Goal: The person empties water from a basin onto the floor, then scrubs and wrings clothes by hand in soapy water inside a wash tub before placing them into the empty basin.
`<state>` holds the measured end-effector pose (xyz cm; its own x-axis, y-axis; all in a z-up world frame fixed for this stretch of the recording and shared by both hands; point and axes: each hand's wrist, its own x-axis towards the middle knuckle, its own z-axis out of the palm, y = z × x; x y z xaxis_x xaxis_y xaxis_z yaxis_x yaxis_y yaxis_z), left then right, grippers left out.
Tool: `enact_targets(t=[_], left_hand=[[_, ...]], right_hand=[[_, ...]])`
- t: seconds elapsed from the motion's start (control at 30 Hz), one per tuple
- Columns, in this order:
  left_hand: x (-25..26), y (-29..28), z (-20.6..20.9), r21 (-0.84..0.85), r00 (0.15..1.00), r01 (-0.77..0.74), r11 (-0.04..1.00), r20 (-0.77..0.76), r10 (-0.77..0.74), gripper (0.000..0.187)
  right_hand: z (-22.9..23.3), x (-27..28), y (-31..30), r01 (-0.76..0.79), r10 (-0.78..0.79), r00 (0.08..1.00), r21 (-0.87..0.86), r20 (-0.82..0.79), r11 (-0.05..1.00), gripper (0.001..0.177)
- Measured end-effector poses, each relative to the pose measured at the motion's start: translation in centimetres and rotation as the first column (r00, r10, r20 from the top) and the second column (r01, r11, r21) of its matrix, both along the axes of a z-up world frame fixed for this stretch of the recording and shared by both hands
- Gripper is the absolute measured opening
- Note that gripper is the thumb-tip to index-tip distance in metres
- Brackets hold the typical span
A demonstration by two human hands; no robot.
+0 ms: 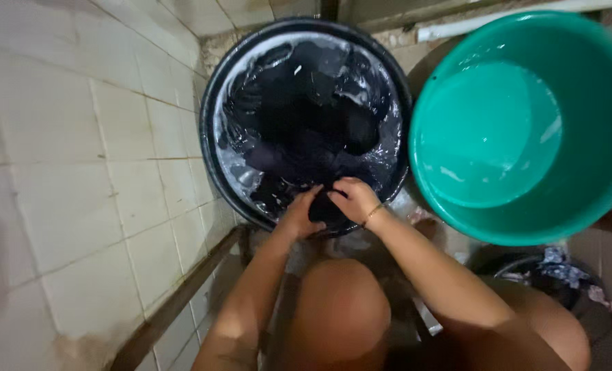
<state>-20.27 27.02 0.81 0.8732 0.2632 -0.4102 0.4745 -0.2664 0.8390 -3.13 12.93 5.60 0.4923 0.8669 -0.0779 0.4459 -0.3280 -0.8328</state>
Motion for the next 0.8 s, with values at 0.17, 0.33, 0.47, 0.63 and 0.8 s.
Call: enact_targets(t=[0.17, 0.33, 0.47, 0.63, 0.8], left_hand=[[-0.9, -0.7, -1.2, -0.02, 0.931, -0.253, 0.967, 0.265, 0.249, 0.083], [0.4, -0.2, 5.3, -0.752, 0.791, -0.447, 0.484, -0.079, 0.607, 0.06], [2.2, 0.4, 12.6, -0.851, 0.641, -0.437, 0.291, -0.068, 0.765, 0.04], [1.7, 3.4, 16.6, -0.499, 0.656, -0.529, 0.686, 0.272, 0.704, 0.034], [1.4, 5.6, 15.0, -0.203, 0.73, -0.436, 0.877, 0.49, 0.476, 0.024]], right_hand=[[12.9, 0.7, 1.1, 0.039, -0.03, 0.996, 0.11, -0.086, 0.993, 0.018], [25.9, 1.1, 1.2, 0.116, -0.073, 0.978, 0.22, -0.194, 0.969, 0.023], [31.5, 2.0, 0.2, 0.036, -0.002, 0.987, 0.207, -0.162, 0.978, 0.025], [28.3, 4.6, -1.5, 0.122, -0.127, 0.989, 0.069, 0.079, 0.99, 0.029], [18.6, 7.4, -3.1, 0.34, -0.289, 0.907, -0.13, 0.305, 0.931, 0.032]])
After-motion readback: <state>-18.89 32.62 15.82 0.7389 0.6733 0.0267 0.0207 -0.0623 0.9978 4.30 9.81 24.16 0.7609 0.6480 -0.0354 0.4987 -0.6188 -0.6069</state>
